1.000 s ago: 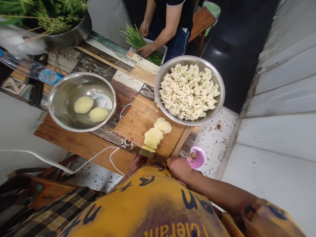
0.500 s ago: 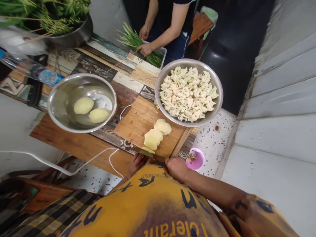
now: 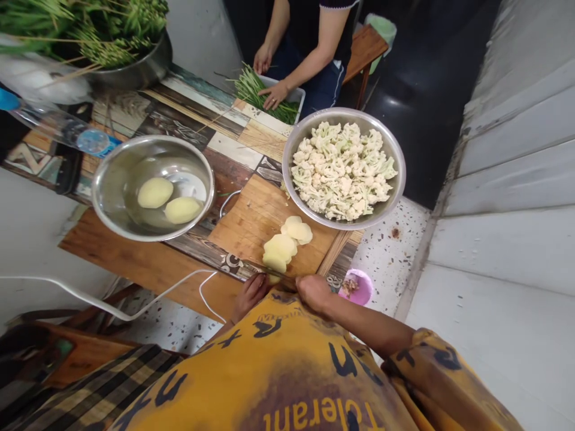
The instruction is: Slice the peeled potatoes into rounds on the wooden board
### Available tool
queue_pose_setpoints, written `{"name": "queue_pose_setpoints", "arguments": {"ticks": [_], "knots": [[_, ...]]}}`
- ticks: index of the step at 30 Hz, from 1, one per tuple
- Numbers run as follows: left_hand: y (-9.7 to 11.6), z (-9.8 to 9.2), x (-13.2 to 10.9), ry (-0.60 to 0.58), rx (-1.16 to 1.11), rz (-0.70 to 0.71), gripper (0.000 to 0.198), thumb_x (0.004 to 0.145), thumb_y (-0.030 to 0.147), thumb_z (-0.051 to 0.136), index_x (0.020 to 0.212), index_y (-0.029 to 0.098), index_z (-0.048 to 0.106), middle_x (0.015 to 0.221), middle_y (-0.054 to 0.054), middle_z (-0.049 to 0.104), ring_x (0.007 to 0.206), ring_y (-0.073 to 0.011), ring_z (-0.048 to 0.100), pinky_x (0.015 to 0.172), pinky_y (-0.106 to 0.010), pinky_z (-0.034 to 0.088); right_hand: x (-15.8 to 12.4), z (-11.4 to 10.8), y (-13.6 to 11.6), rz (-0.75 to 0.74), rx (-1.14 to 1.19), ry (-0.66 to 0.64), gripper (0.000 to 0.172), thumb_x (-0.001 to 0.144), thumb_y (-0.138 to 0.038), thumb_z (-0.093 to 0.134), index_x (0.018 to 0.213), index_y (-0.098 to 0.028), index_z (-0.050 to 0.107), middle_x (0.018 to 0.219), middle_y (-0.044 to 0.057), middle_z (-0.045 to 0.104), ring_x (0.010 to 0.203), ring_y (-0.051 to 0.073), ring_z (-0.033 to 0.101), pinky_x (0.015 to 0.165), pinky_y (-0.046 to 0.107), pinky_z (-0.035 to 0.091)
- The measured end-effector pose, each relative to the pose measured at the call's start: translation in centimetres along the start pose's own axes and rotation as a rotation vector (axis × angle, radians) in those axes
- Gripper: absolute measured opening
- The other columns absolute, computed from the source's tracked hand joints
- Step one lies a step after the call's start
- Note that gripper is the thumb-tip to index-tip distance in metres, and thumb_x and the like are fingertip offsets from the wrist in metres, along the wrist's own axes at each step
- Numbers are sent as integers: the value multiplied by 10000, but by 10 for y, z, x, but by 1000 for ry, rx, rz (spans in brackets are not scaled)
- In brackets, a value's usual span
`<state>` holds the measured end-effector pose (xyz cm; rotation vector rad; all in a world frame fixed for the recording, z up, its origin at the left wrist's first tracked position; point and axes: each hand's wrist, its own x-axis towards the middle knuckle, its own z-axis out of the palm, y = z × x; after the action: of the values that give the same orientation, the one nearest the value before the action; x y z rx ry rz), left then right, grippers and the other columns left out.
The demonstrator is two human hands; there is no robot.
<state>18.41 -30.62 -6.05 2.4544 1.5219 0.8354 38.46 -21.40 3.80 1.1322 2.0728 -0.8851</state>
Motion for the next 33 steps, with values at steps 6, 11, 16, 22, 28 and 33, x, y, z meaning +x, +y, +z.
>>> {"name": "queue_pose_setpoints", "arguments": {"ticks": [6, 11, 16, 22, 28, 33], "knots": [[0, -1, -2, -27, -50, -13, 271, 848, 149, 480, 1100, 130, 578, 1118, -145, 567, 1184, -275, 439, 886, -418, 489, -26, -9, 6, -79, -1, 54, 279, 912, -237, 339, 879, -140, 600, 827, 107, 688, 755, 188, 644, 608, 233, 393], [0, -5, -5, -126, -82, -102, 286, 881, 190, 415, 1101, 140, 592, 1095, -146, 581, 1150, -254, 463, 870, -395, 494, -43, -9, 6, -94, -65, -3, 276, 911, -245, 335, 946, -128, 582, 803, 111, 684, 729, 199, 644, 566, 243, 397], [4, -7, -5, -152, -37, -130, 297, 885, 200, 398, 1100, 185, 602, 1073, -132, 593, 1091, -260, 496, 772, -387, 530, -47, -11, 7, -121, -64, -23, 270, 918, -236, 327, 949, -133, 574, 839, 110, 680, 772, 192, 641, 586, 238, 408], [1, -4, -8, -79, -66, -50, 285, 880, 183, 405, 1067, 149, 617, 1072, -140, 597, 1146, -266, 456, 845, -400, 502, -46, -12, 5, -72, -65, -54, 226, 892, -213, 376, 948, -131, 579, 812, 114, 690, 741, 196, 649, 565, 237, 407], [1, 2, -14, -71, -53, -63, 260, 865, 160, 441, 1059, 146, 614, 1110, -132, 597, 1138, -252, 485, 903, -414, 475, -44, -10, 2, -83, -33, -18, 197, 853, -141, 400, 903, -127, 590, 816, 110, 694, 736, 196, 651, 581, 238, 407], [0, 3, -16, -99, -47, -41, 255, 852, 137, 464, 1062, 143, 607, 1120, -128, 596, 1146, -255, 486, 923, -426, 464, -38, -8, 2, -74, -20, -20, 183, 819, -144, 437, 897, -138, 602, 833, 115, 695, 767, 206, 650, 610, 244, 418]]}}
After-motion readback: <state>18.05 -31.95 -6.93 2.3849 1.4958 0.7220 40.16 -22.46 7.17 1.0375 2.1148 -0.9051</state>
